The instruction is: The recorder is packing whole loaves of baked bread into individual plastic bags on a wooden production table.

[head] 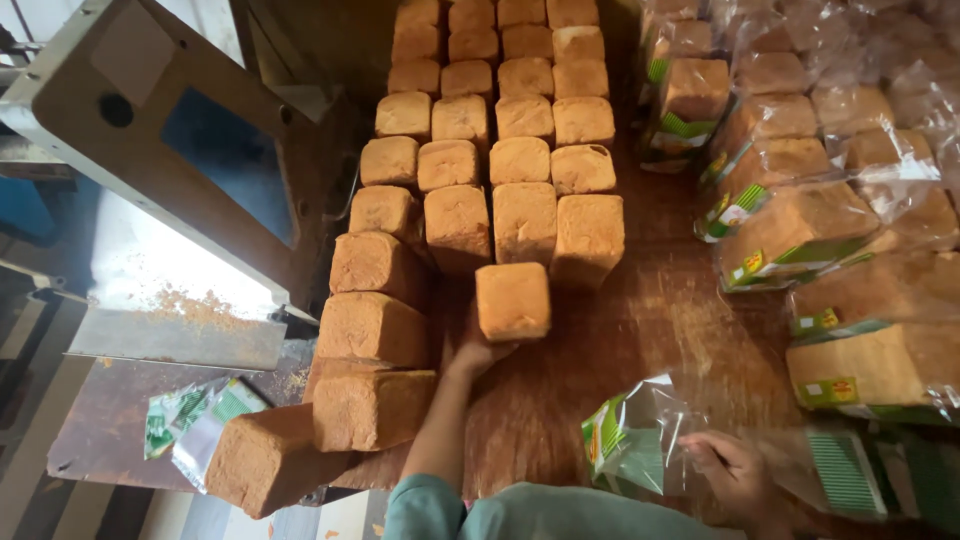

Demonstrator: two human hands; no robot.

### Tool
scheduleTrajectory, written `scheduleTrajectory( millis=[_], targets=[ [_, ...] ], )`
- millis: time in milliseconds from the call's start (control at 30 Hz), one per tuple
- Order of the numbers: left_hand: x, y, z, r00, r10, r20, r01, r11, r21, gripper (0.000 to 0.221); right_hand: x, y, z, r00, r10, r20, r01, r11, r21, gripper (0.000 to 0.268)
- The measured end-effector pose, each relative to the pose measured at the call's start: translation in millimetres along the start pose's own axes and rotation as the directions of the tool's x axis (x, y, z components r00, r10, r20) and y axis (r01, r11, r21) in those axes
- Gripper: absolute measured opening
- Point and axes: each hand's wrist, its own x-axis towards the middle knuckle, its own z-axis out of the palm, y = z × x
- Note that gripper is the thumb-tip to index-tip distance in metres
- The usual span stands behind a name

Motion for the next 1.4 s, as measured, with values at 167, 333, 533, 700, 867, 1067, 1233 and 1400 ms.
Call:
scheduleTrajectory(
  millis=[167,333,533,700,867,1067,1233,1400],
  targets=[
    [-25.3,-14.7,54.5,0.991,0.123,0.047,-0.127,0.987,0.097,0.129,16.9,-51.8,-2.8,0.988,-0.146,0.044,0.148,0.989,-0.025,0.020],
    [-52.7,39.0,84.2,0.991,-0.023,0.131,-0.002,0.982,0.190,0.125,34.3,-93.4,-4.5,0.934,-0.287,0.211,0.314,0.943,-0.108,0.020],
    [-85.8,88.0,48.9,0.985,-0.118,0.127,0.109,0.991,0.073,0.099,45.5,-153.9,-10.0,0.814,-0.518,0.263,0.566,0.810,-0.156,0.017],
    [-88.4,178.3,-12.2,0.825,0.559,0.076,-0.503,0.790,-0.351,0.044,60.3,-188.8,-16.5,0.678,-0.608,0.412,0.722,0.655,-0.223,0.014],
    [-50.4,302.2,-55.3,0.583,0.631,0.512,-0.638,0.746,-0.194,0.046,71.4,-237.1,-33.5,0.523,-0.660,0.539,0.847,0.476,-0.237,0.023],
    [-51.8,292.8,-67.6,0.530,0.516,0.673,-0.615,0.781,-0.114,0.045,97.6,-165.2,-55.1,0.665,-0.692,0.279,0.658,0.720,0.219,0.013],
    [-58.3,225.3,-40.9,0.617,0.567,0.546,-0.313,0.813,-0.491,0.030,115.8,-86.1,-4.1,0.928,-0.326,0.182,-0.020,0.442,0.897,0.016],
    [-66.8,149.0,24.7,0.913,-0.058,0.404,0.345,0.638,-0.689,0.027,130.0,-28.7,46.3,0.956,-0.248,0.159,-0.134,0.113,0.985,0.025]
  ],
)
